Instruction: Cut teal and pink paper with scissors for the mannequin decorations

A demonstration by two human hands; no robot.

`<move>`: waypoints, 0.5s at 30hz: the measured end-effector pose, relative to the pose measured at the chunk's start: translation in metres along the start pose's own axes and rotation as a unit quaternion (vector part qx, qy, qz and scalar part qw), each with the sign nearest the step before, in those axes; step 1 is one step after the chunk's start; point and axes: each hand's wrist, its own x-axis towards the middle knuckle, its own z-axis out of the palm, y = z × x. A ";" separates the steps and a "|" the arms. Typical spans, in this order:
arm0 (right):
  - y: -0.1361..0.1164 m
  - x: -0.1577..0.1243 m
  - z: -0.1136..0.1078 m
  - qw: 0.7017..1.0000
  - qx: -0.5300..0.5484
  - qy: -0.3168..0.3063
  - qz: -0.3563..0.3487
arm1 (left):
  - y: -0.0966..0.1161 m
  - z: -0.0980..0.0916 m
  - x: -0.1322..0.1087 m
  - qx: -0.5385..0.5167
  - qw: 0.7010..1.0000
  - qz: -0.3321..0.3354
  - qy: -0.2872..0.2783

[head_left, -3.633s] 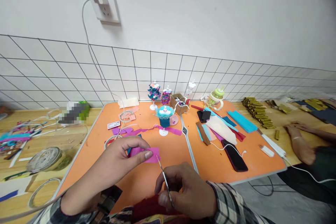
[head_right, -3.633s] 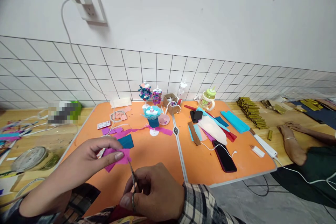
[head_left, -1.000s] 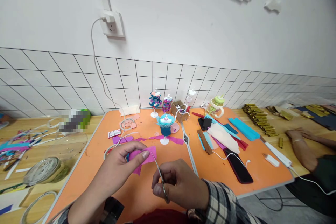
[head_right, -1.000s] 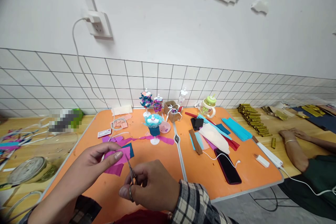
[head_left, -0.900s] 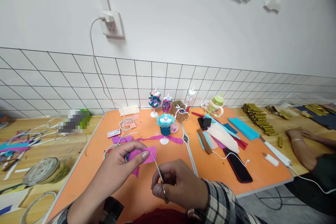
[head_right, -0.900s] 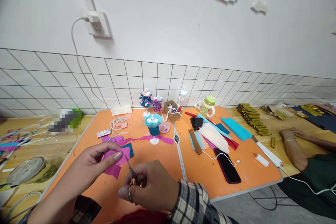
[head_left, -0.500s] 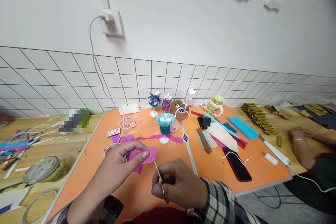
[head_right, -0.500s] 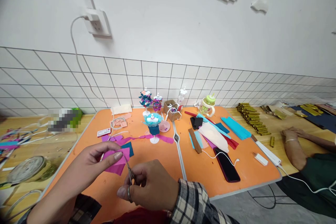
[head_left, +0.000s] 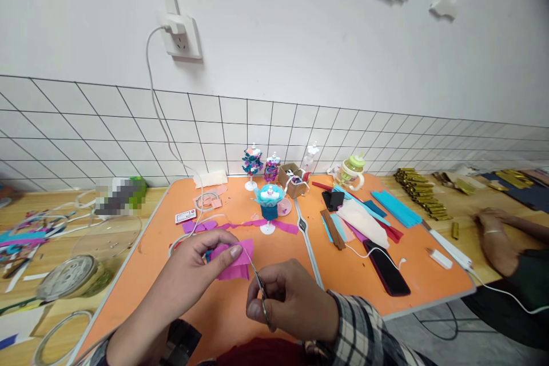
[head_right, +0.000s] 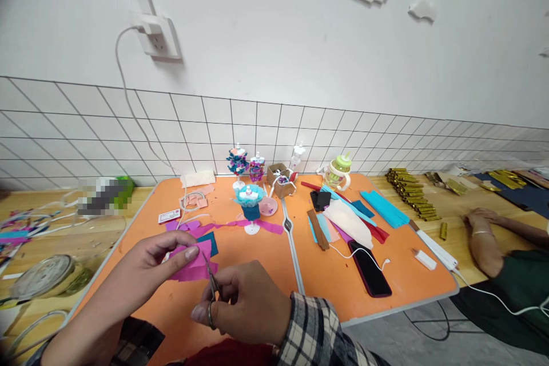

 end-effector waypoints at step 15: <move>0.007 0.000 -0.001 1.000 0.023 -0.007 0.004 | 0.006 0.001 0.000 0.017 1.000 -0.005 0.001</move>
